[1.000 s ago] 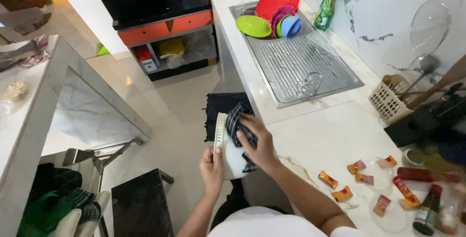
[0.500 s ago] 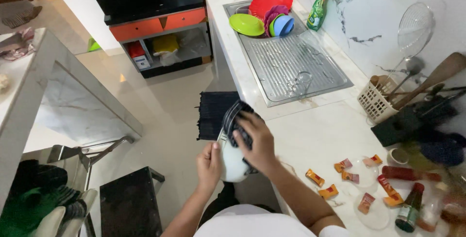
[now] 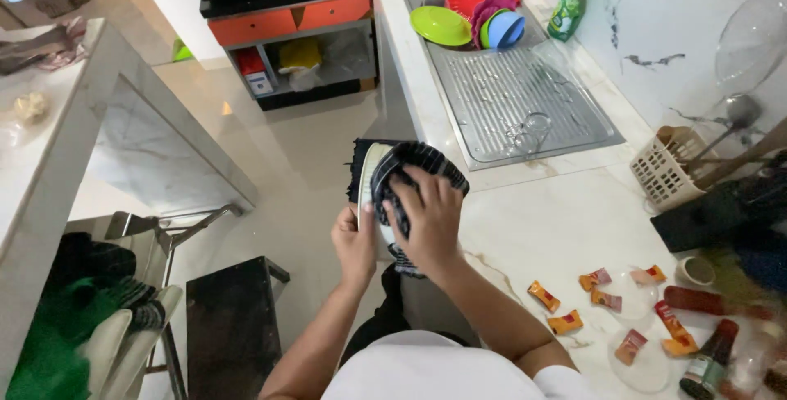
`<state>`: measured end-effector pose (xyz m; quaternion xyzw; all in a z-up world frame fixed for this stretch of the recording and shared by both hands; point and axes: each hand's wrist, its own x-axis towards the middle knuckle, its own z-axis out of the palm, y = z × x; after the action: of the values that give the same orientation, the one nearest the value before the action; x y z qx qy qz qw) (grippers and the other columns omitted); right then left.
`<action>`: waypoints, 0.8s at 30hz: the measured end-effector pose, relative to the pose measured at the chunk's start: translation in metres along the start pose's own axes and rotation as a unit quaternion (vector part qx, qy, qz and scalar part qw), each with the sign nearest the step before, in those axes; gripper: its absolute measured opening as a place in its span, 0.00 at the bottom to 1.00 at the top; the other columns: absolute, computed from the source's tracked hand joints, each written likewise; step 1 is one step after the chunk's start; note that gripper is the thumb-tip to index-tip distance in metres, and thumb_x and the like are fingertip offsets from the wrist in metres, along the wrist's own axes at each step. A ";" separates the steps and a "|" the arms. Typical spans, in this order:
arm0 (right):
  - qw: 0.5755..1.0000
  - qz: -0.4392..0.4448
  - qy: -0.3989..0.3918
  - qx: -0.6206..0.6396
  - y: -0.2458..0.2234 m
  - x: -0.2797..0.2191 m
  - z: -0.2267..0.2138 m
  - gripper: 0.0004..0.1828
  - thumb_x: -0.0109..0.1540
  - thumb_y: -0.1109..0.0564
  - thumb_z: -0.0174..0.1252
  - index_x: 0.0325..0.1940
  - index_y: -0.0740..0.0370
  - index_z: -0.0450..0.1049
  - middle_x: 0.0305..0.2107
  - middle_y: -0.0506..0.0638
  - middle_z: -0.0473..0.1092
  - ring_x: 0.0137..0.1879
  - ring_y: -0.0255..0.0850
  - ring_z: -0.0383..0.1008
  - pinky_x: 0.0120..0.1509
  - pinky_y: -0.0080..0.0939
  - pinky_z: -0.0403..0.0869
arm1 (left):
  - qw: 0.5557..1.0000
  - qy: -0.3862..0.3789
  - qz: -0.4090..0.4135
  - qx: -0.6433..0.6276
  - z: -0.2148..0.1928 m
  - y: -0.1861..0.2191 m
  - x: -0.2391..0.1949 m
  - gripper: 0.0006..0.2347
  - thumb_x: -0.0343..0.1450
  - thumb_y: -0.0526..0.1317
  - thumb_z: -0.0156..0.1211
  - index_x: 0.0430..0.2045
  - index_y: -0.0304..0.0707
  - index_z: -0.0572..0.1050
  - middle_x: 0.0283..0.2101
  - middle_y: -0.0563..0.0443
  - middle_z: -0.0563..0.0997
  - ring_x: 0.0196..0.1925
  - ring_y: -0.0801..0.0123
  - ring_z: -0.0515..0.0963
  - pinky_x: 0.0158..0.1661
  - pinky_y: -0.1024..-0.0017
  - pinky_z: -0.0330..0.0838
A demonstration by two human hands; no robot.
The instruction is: Wiping down a white bowl and organizing condiment bottles and sachets into containers on a kitchen counter.
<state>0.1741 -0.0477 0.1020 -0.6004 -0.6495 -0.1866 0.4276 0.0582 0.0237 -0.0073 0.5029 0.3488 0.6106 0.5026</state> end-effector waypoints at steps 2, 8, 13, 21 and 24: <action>0.996 -0.064 0.017 -0.059 -0.009 -0.025 0.017 0.18 0.62 0.50 0.64 0.52 0.61 0.77 0.53 0.57 0.69 0.56 0.53 0.65 0.57 0.59 0.62 | 0.998 0.015 -0.019 -0.062 -0.001 0.010 0.018 0.16 0.80 0.43 0.55 0.22 0.37 0.67 0.25 0.60 0.68 0.28 0.81 0.62 0.28 0.76 0.61; 0.981 -0.068 0.176 0.046 0.047 -0.102 0.089 0.21 0.67 0.52 0.59 0.63 0.57 0.70 0.63 0.56 0.63 0.67 0.55 0.56 0.72 0.57 0.55 | 0.932 0.103 -0.188 -0.292 -0.001 0.072 0.037 0.23 0.78 0.55 0.42 0.54 0.34 0.71 0.50 0.46 0.80 0.47 0.64 0.81 0.48 0.61 0.78; 0.932 0.042 0.330 0.144 0.114 -0.140 0.116 0.31 0.72 0.55 0.56 0.73 0.73 0.53 0.71 0.70 0.49 0.79 0.62 0.48 0.84 0.59 0.46 | 0.923 0.053 -0.189 -0.331 -0.002 0.068 0.020 0.25 0.77 0.56 0.37 0.59 0.35 0.66 0.56 0.43 0.78 0.53 0.58 0.82 0.52 0.55 0.78; 0.927 0.143 0.044 0.345 0.045 -0.020 0.023 0.17 0.71 0.60 0.52 0.63 0.71 0.68 0.63 0.63 0.66 0.71 0.53 0.65 0.78 0.50 0.60 | 0.992 0.006 -0.046 -0.118 -0.034 -0.025 -0.001 0.19 0.83 0.49 0.46 0.43 0.28 0.77 0.32 0.53 0.76 0.31 0.76 0.70 0.32 0.72 0.67; 0.939 0.126 0.064 0.315 0.025 -0.032 0.028 0.19 0.72 0.59 0.51 0.65 0.72 0.67 0.64 0.64 0.65 0.72 0.54 0.64 0.78 0.50 0.60 | 0.997 0.009 -0.009 -0.081 -0.039 -0.018 -0.003 0.18 0.83 0.48 0.47 0.41 0.29 0.77 0.31 0.59 0.74 0.31 0.83 0.67 0.32 0.77 0.64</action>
<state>0.1855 -0.0408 0.0546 -0.4988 -0.5652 0.0449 0.6555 0.0252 0.0280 -0.0352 0.4518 0.3078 0.6368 0.5437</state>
